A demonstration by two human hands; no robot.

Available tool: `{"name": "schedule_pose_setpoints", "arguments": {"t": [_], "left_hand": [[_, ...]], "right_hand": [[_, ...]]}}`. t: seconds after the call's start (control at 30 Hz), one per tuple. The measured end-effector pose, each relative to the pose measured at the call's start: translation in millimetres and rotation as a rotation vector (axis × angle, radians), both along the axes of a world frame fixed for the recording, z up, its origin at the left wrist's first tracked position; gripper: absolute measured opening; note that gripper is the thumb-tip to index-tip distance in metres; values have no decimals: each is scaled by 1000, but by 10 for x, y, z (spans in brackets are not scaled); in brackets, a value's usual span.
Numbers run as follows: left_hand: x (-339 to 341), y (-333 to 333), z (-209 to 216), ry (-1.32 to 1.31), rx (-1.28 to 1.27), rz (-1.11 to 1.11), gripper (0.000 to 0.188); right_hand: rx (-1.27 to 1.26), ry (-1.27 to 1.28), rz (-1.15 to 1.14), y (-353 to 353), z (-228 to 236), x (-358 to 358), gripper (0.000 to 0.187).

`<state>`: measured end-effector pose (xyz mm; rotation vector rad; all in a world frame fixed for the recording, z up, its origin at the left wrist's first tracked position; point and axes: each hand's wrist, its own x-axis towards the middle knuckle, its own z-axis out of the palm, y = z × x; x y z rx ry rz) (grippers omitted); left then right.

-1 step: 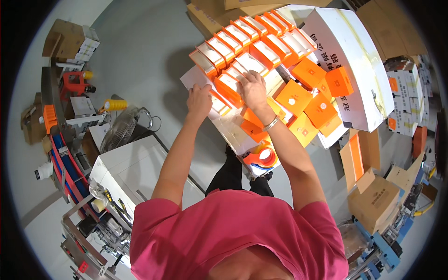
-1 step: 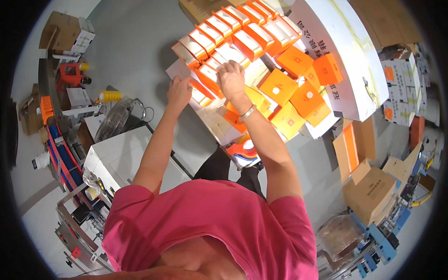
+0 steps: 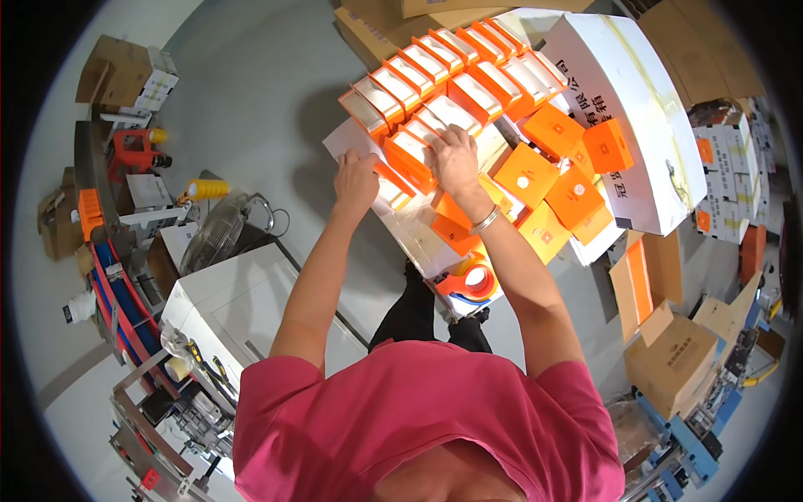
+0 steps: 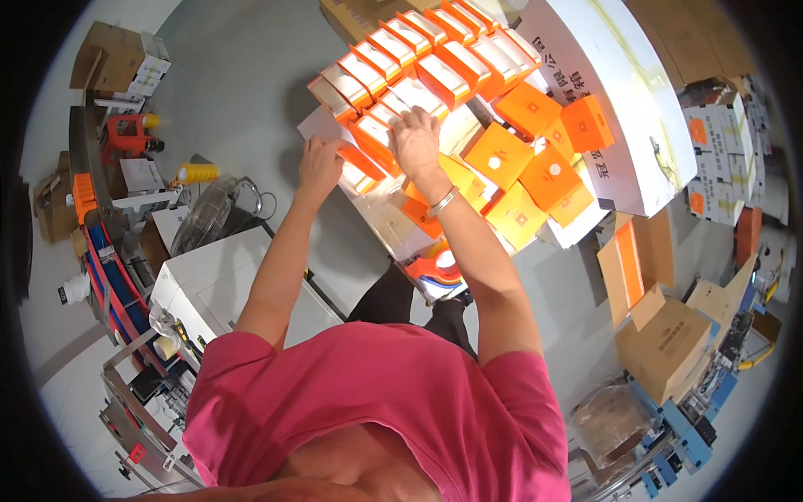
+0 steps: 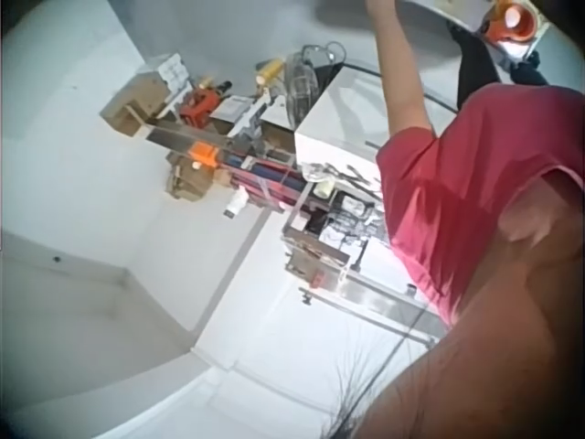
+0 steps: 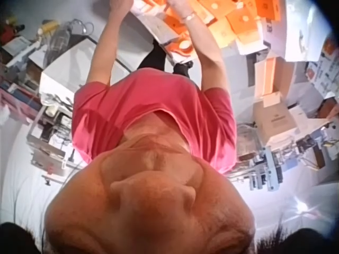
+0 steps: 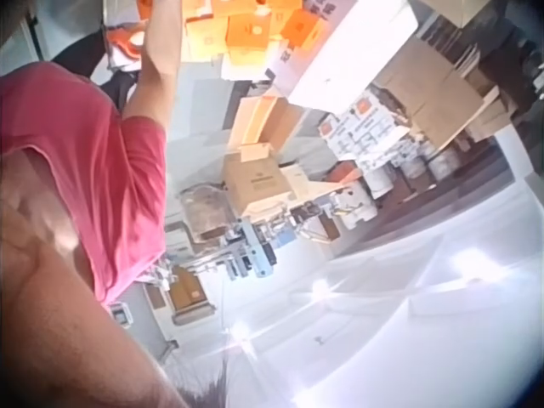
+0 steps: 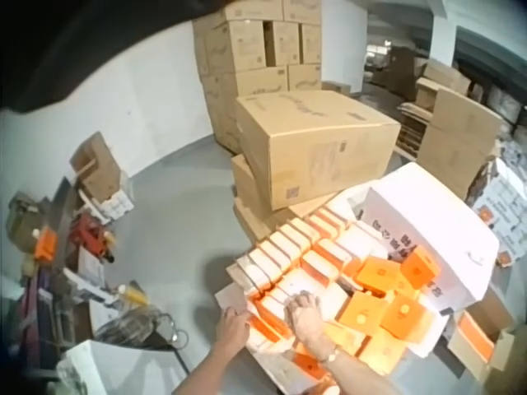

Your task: Packing small finished orange boxes from a production machine into a larger cardboard shipping carton.

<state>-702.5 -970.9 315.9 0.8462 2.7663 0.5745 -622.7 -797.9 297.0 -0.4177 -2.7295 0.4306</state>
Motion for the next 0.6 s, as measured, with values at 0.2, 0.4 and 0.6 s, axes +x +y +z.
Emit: {"name": "schedule_pose_setpoints", "arguments": {"t": [0.2,0.4,0.6], "left_hand": [[-115,-200,-111,147,48,-380,15],[-21,-67,-41,9,187,-411,12],[68,45,-114,191,246,-444,10]], "right_hand": [[179,-97,-19,0,164,51,24],[-92,-194,23,-67,149,66,21],[-102,-192,48,-131,213,81,28]]}}
